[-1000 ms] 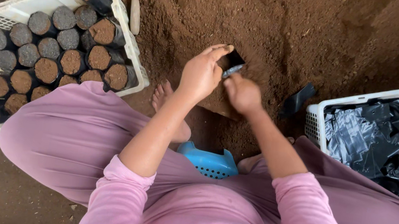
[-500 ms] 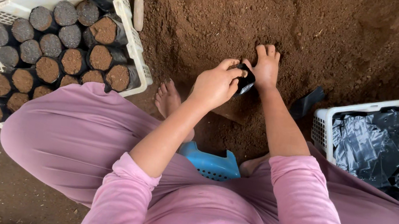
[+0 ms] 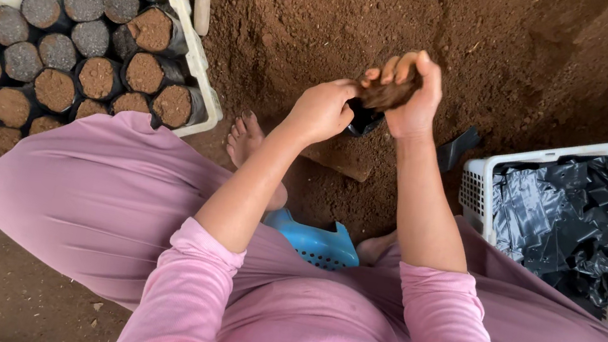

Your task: The person sits on the ground and repeatedly fills black plastic nursery bags with soil from a large pile. They open each bag, scoop soil into it, and place the filled bags into a white crate.

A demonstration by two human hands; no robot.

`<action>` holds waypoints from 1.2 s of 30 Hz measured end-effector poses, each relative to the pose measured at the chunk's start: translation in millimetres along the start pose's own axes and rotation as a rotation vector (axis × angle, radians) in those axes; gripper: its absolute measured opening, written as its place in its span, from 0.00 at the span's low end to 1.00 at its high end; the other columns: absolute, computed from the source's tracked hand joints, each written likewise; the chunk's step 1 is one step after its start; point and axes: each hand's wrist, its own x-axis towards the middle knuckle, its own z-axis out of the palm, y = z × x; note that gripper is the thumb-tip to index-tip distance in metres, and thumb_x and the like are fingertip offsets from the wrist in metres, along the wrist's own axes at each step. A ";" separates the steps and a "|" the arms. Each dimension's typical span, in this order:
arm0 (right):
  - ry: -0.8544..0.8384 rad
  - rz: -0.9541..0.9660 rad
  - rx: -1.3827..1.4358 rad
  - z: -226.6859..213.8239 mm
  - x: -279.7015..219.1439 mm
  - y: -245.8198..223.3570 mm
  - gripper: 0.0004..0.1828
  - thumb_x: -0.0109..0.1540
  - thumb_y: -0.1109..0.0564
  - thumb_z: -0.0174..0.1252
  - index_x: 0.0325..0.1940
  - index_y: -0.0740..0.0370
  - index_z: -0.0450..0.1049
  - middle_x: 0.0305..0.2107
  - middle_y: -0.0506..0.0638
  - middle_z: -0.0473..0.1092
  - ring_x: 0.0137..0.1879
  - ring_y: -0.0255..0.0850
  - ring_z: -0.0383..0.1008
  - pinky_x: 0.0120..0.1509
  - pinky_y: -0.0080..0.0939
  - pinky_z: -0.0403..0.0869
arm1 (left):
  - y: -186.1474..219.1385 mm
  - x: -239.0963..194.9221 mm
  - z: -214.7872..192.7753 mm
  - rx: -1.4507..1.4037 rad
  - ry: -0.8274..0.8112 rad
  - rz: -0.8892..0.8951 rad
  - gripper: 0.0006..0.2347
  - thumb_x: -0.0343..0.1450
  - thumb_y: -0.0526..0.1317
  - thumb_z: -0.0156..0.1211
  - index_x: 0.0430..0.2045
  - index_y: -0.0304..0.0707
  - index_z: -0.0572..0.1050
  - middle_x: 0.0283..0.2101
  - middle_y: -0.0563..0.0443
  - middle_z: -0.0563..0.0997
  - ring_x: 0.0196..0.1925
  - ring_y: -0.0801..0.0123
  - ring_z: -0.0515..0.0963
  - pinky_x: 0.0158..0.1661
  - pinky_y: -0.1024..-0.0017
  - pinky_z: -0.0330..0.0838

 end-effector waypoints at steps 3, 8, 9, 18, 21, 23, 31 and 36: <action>-0.173 -0.061 -0.211 7.5 -3.5 -8.0 0.24 0.69 0.39 0.52 0.31 0.59 0.72 0.35 0.56 0.75 0.57 0.53 0.78 0.72 0.54 0.73 | -4.9 1.7 1.5 0.045 0.038 0.039 0.10 0.66 0.35 0.59 0.39 0.31 0.80 0.56 0.42 0.79 0.49 0.50 0.83 0.52 0.60 0.77; 0.008 -0.072 -1.184 -51.6 3.6 -3.5 0.15 0.70 0.51 0.46 0.53 0.57 0.75 0.58 0.54 0.74 0.65 0.51 0.74 0.72 0.51 0.70 | -9.4 -6.7 8.5 -0.071 0.032 0.045 0.19 0.65 0.30 0.53 0.50 0.34 0.77 0.61 0.45 0.77 0.45 0.49 0.83 0.48 0.60 0.77; -0.011 -0.084 -1.412 -65.1 4.6 5.6 0.15 0.70 0.56 0.46 0.58 0.56 0.74 0.61 0.55 0.72 0.67 0.51 0.72 0.73 0.51 0.69 | -8.3 -6.9 6.4 -0.062 0.035 0.053 0.18 0.65 0.30 0.53 0.50 0.33 0.77 0.61 0.45 0.77 0.46 0.50 0.83 0.49 0.60 0.77; -0.103 0.458 -2.253 -120.0 -11.2 24.7 0.20 0.61 0.62 0.59 0.57 0.52 0.74 0.57 0.60 0.66 0.62 0.60 0.68 0.60 0.58 0.72 | 2.0 -16.7 -4.7 -0.103 0.022 0.031 0.22 0.64 0.29 0.51 0.53 0.41 0.77 0.62 0.46 0.75 0.36 0.55 0.84 0.45 0.62 0.78; -0.123 0.192 -2.294 -81.7 -28.4 -10.2 0.11 0.60 0.56 0.63 0.47 0.49 0.79 0.50 0.57 0.69 0.56 0.57 0.70 0.58 0.60 0.69 | -1.7 -15.6 -2.2 -0.118 0.010 0.064 0.21 0.65 0.30 0.52 0.53 0.43 0.78 0.61 0.49 0.77 0.36 0.55 0.83 0.43 0.61 0.77; -0.193 -0.281 -2.059 -48.5 -44.5 -30.6 0.10 0.59 0.60 0.61 0.44 0.55 0.80 0.44 0.54 0.73 0.53 0.53 0.74 0.57 0.59 0.69 | -4.9 -14.5 2.1 -0.113 -0.009 0.032 0.20 0.66 0.31 0.52 0.53 0.43 0.77 0.61 0.49 0.77 0.35 0.54 0.83 0.42 0.61 0.77; -0.705 -0.254 -1.896 11.8 -54.4 18.8 0.15 0.53 0.57 0.63 0.40 0.67 0.77 0.39 0.61 0.74 0.45 0.56 0.75 0.48 0.54 0.75 | -14.2 -9.7 3.5 -0.277 -0.057 -0.028 0.21 0.67 0.31 0.53 0.55 0.44 0.77 0.61 0.49 0.78 0.39 0.57 0.84 0.43 0.66 0.77; -0.461 0.057 -2.156 -14.5 -42.4 75.3 0.12 0.63 0.54 0.59 0.44 0.65 0.77 0.38 0.59 0.76 0.39 0.52 0.79 0.42 0.52 0.78 | -31.4 -10.7 26.6 -0.264 0.033 0.055 0.20 0.67 0.30 0.55 0.55 0.43 0.80 0.59 0.45 0.79 0.47 0.58 0.83 0.47 0.67 0.77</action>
